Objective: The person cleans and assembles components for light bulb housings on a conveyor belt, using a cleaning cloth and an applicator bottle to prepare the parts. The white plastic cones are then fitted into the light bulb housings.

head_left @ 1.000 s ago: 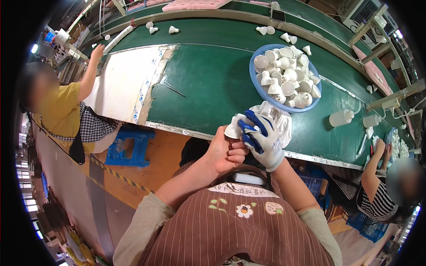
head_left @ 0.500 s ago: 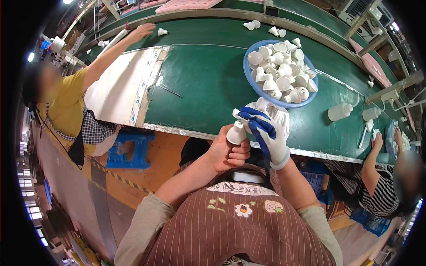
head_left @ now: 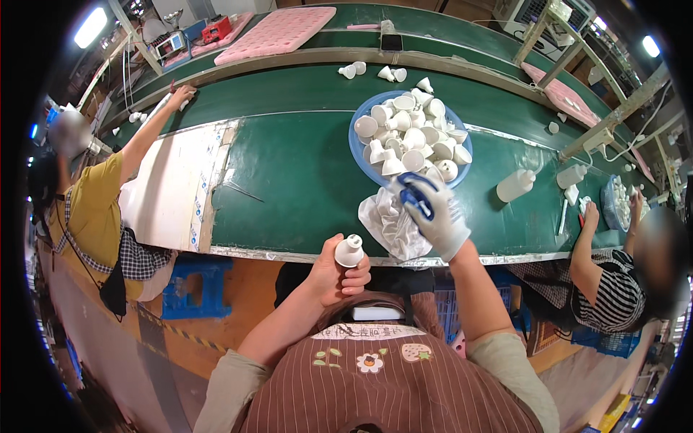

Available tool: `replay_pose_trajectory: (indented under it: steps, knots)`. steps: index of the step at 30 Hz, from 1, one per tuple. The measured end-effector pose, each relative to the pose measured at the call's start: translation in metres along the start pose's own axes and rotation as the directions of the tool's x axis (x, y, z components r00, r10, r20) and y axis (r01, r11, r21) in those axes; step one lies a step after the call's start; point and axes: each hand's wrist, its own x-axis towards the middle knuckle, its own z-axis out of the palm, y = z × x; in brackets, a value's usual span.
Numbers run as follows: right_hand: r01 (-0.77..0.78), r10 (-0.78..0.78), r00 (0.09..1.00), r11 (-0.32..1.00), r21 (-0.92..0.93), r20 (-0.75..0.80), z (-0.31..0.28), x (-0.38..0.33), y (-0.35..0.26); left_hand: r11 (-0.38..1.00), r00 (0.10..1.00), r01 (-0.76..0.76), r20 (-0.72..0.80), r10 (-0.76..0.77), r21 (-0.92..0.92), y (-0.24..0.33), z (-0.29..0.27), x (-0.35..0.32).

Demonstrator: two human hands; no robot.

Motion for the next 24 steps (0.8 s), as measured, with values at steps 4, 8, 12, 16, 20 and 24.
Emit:
replay_pose_trajectory:
  steps: [4, 8, 12, 16, 20, 24]
  knots:
    - [-0.077, 0.123, 0.987, 0.928, -0.366, 0.104, -0.008, 0.022, 0.017, 1.0, 0.999, -0.024, 0.036, 0.024, -0.007, 0.002, -0.017, 0.0]
    - [0.088, 0.105, 0.96, 0.77, -0.632, 0.261, 0.0, 0.024, 0.032, 0.998, 0.998, -0.062, 0.002, 0.062, -0.001, 0.006, -0.017, -0.008]
    - [0.122, 0.141, 0.934, 0.739, -0.662, 0.329, 0.001, 0.037, 0.03, 0.992, 0.989, -0.12, -0.084, 0.123, 0.048, 0.01, -0.02, -0.015]
    - [0.075, 0.097, 0.955, 0.835, -0.545, 0.281, -0.007, 0.029, 0.037, 0.99, 0.985, -0.138, -0.095, 0.142, 0.041, 0.011, -0.024, -0.018]
    - [0.056, 0.056, 0.969, 0.898, -0.437, 0.239, -0.025, 0.022, 0.031, 0.984, 0.977, -0.174, -0.12, 0.178, 0.042, 0.01, -0.029, -0.02]
    - [0.095, 0.027, 0.974, 0.852, -0.515, 0.224, -0.02, 0.013, 0.043, 0.985, 0.981, -0.166, -0.098, 0.17, 0.053, 0.01, -0.033, -0.018]
